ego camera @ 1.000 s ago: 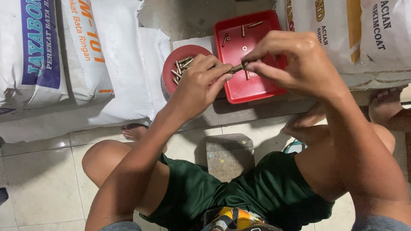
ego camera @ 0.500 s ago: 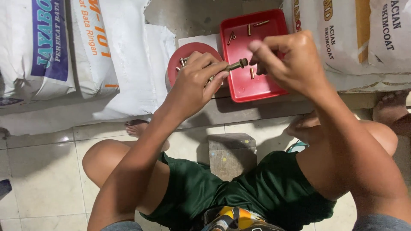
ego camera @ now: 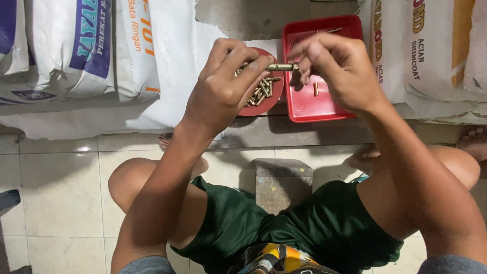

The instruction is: Assembling bolts with nuts and washers by hand

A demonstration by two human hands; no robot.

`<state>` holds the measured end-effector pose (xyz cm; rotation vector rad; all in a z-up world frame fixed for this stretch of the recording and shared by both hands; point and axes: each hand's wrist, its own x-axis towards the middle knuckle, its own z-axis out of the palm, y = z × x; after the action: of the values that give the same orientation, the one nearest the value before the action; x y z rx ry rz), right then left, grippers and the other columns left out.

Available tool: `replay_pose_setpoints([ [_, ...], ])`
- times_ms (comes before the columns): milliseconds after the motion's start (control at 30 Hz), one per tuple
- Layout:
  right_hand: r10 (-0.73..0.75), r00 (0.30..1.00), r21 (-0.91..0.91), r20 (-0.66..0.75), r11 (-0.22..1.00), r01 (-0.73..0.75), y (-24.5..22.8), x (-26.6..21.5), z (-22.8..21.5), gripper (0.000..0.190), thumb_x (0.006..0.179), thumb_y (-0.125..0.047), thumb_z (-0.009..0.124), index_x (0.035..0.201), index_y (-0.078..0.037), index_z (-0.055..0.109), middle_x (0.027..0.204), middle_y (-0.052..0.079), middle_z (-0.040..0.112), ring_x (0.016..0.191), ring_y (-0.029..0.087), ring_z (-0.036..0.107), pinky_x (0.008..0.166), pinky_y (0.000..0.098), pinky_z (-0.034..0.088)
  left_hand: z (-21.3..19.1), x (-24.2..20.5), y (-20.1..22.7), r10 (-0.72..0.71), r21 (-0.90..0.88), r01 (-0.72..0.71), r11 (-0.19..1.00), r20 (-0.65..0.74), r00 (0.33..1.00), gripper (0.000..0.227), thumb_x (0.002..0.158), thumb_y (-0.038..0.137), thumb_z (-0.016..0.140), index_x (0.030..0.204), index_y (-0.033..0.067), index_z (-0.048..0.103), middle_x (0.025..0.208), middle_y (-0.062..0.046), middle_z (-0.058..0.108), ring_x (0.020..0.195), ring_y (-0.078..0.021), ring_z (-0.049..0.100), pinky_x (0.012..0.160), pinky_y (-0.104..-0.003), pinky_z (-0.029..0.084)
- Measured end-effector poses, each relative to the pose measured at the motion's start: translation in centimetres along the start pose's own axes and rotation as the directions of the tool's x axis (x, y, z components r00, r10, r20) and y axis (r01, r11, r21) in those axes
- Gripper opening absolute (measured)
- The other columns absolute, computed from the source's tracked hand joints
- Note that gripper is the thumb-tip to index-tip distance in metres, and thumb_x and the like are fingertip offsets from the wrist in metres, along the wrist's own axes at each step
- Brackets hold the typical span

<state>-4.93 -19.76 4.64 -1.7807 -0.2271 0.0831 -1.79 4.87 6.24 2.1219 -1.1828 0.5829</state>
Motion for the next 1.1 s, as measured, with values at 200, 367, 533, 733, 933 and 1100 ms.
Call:
replay_pose_setpoints([
  [200, -0.089, 0.992, -0.019, 0.093, 0.996, 0.091, -0.8, -0.1, 0.2, 0.027, 0.094, 0.011, 0.075, 0.118, 0.007, 0.064, 0.104, 0.015, 0.072, 0.087, 0.016, 0.071, 0.077, 0.0206, 0.057, -0.8, -0.3, -0.2, -0.003, 0.012, 0.003, 1.0, -0.009, 1.0, 0.021, 0.091, -0.006, 0.081, 0.111, -0.0049, 0.075, 0.106, -0.009, 0.062, 0.101, -0.0281, 0.056, 0.089, -0.041, 0.055],
  [367, -0.066, 0.996, -0.144, 0.06, 0.987, 0.074, -1.7, -0.1, 1.4, 0.027, 0.113, -0.004, 0.055, 0.092, 0.007, 0.07, 0.071, 0.009, 0.067, 0.061, 0.013, 0.062, 0.055, 0.0217, 0.048, -0.5, -0.8, -0.8, -0.149, -0.209, 0.144, 0.967, -0.005, 0.989, 0.017, 0.093, -0.003, 0.079, 0.109, -0.0013, 0.074, 0.096, -0.008, 0.06, 0.091, -0.0238, 0.052, 0.078, -0.036, 0.048],
  [533, -0.085, 0.992, -0.099, 0.089, 0.991, 0.094, -2.8, -0.5, 0.2, 0.022, 0.101, 0.006, 0.063, 0.123, 0.007, 0.058, 0.092, 0.014, 0.067, 0.08, 0.017, 0.063, 0.072, 0.0246, 0.052, -0.5, -0.1, -0.7, -0.405, -0.525, 0.475, 0.706, 0.251, 0.879, 0.016, 0.096, 0.01, 0.073, 0.107, -0.0013, 0.077, 0.087, -0.005, 0.069, 0.075, -0.0124, 0.053, 0.066, -0.026, 0.045],
  [733, -0.181, 0.98, -0.264, 0.088, 0.944, 0.198, -4.0, -1.5, -1.6, 0.042, 0.099, 0.014, 0.068, 0.139, 0.012, 0.059, 0.109, 0.021, 0.071, 0.088, 0.022, 0.068, 0.075, 0.0275, 0.055, 1.1, 0.2, -1.2, -0.338, -0.665, 0.746, 0.031, 0.696, 0.634, 0.026, 0.098, 0.016, 0.066, 0.111, -0.0047, 0.075, 0.089, -0.007, 0.071, 0.082, -0.0097, 0.064, 0.076, -0.02, 0.054],
  [933, -0.176, 0.984, -0.316, 0.027, 0.932, 0.175, -3.3, -2.4, -3.0, 0.012, 0.099, 0.017, 0.07, 0.111, 0.015, 0.071, 0.098, 0.019, 0.073, 0.08, 0.019, 0.067, 0.071, 0.0249, 0.053, 3.1, 0.6, -1.0, -0.291, -0.653, 0.747, 0.124, 0.696, 0.656, 0.025, 0.099, 0.018, 0.066, 0.109, -0.0034, 0.076, 0.088, -0.005, 0.071, 0.077, -0.0084, 0.061, 0.069, -0.019, 0.05],
  [1100, -0.197, 0.98, -0.431, 0.013, 0.884, 0.183, -3.7, -2.6, -2.9, 0.004, 0.098, 0.01, 0.074, 0.095, 0.012, 0.072, 0.085, 0.014, 0.073, 0.068, 0.017, 0.061, 0.063, 0.0261, 0.046, 3.0, 1.1, -0.3, -0.373, -0.624, 0.688, 0.37, 0.579, 0.725, 0.023, 0.098, 0.018, 0.07, 0.109, -0.0002, 0.078, 0.077, 0.002, 0.064, 0.064, -0.0036, 0.046, 0.053, -0.018, 0.037],
])
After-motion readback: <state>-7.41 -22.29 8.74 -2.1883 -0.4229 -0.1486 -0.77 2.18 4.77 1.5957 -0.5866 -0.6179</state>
